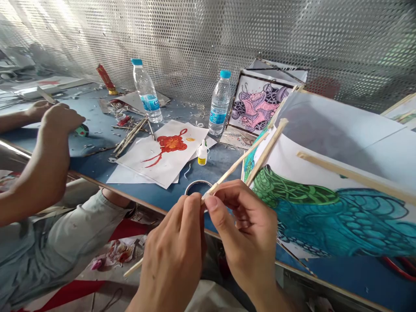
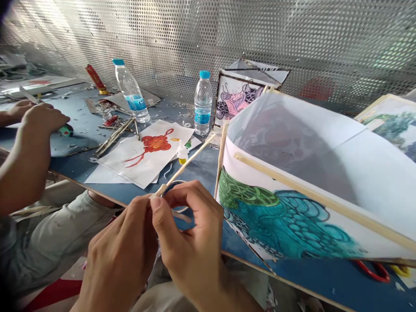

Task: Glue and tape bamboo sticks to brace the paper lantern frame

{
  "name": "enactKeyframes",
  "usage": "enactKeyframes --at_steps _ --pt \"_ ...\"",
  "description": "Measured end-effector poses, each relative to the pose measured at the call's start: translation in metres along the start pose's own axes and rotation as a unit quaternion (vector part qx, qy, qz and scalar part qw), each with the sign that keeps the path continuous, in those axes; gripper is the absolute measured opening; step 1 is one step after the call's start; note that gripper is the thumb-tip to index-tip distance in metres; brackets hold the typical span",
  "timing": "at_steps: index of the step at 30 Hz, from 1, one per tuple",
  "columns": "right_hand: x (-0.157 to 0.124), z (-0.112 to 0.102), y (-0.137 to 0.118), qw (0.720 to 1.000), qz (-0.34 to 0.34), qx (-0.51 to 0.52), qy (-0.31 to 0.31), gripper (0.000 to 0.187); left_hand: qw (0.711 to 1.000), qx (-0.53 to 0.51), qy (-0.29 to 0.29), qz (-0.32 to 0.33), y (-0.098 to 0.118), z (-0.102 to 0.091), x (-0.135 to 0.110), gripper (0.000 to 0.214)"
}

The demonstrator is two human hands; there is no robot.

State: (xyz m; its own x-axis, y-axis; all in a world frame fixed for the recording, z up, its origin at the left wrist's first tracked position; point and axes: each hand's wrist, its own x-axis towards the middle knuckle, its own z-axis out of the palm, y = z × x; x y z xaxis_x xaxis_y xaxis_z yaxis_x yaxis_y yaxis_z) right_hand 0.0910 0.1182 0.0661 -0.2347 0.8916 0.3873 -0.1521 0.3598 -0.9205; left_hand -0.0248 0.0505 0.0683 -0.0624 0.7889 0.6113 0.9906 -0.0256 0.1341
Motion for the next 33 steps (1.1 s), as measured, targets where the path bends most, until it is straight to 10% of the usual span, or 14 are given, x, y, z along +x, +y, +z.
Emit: enactKeyframes --at_steps 19,29,33 --pt "0.015 0.019 0.009 0.995 0.098 -0.03 0.001 0.019 0.995 0.071 0.03 0.067 -0.022 0.009 -0.008 0.023" --pt "-0.034 0.021 0.024 0.996 0.072 0.058 0.013 0.061 0.994 0.082 0.046 0.056 -0.041 -0.01 -0.021 0.02" --pt "-0.054 0.021 0.008 0.994 -0.043 -0.07 0.076 0.036 0.994 0.075 0.034 0.077 -0.05 -0.019 -0.025 0.025"
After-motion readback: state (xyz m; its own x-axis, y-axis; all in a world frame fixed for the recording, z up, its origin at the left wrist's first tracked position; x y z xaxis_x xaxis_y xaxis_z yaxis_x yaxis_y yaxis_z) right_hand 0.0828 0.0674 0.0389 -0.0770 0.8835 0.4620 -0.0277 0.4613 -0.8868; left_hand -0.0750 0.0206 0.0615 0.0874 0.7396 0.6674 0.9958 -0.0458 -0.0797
